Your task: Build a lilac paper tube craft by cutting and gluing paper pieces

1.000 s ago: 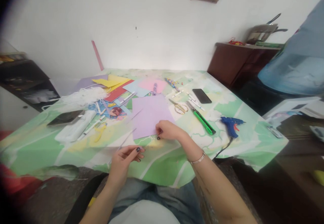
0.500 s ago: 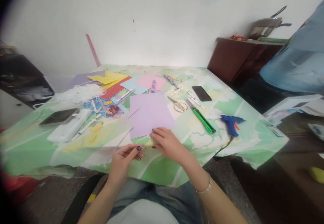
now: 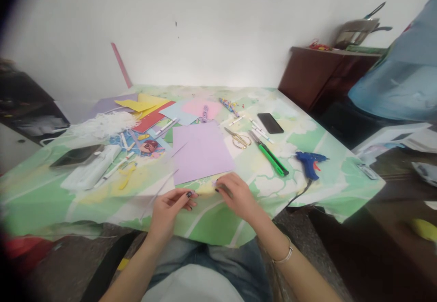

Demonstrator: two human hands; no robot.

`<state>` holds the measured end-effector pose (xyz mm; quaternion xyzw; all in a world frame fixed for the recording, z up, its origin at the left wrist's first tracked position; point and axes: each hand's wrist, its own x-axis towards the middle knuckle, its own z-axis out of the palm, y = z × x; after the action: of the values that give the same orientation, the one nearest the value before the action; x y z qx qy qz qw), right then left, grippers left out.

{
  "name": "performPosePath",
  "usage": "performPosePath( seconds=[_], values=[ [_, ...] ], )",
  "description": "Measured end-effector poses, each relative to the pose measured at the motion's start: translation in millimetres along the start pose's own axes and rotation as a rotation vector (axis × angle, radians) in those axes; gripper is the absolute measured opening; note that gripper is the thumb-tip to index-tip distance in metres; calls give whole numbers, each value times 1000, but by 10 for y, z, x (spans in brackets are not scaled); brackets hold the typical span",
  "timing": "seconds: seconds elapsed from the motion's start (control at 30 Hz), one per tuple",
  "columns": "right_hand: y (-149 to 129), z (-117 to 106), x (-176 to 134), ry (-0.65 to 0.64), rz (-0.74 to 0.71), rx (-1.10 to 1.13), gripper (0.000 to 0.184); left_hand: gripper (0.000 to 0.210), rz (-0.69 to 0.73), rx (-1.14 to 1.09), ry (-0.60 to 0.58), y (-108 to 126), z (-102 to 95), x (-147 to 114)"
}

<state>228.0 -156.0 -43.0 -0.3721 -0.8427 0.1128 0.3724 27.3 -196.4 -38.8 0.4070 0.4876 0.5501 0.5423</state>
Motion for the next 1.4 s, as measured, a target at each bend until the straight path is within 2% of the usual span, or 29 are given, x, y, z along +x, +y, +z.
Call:
performPosePath(
  seconds=[0.07, 0.1, 0.23, 0.37, 0.57, 0.77, 0.9, 1.0, 1.07, 1.2, 1.3, 1.4],
  values=[
    [-13, 11, 17, 52, 113, -32, 14, 17, -4, 5, -3, 3, 6, -13],
    [-23, 20, 31, 50, 126, -54, 14, 17, -8, 12, -3, 4, 11, -20],
    [-55, 85, 56, -46, 26, -115, 20, 16, -19, 39, -5, 5, 25, -52],
    [-41, 124, 6, -41, -32, -83, 25, 18, -21, 58, -6, -16, 0, -76],
    [-86, 50, 47, -131, 107, -38, 20, 16, -14, 55, -13, -32, 4, -71],
    [-116, 60, 111, -191, 161, -89, 22, 13, 90, 207, -95, -22, 128, -70],
    [-111, 76, 76, -154, 121, -12, 18, 13, 199, 390, -138, -71, 202, -68],
    [-143, 57, 41, -111, 107, 83, 13, 13, 208, 394, -139, -116, 223, -61],
    [-158, 38, 40, -47, 220, 212, 11, 13, 169, 330, -126, -121, 217, -45],
    [-77, 30, 198, 116, 551, 439, 5, 15, 89, 218, -75, 1, 182, 82],
    [81, 70, 486, 182, 686, 501, 14, 18, 92, 242, -45, 192, 159, 309],
    [244, 141, 811, 182, 809, 592, 15, 20, 91, 295, -50, 378, 154, 616]
  ],
)
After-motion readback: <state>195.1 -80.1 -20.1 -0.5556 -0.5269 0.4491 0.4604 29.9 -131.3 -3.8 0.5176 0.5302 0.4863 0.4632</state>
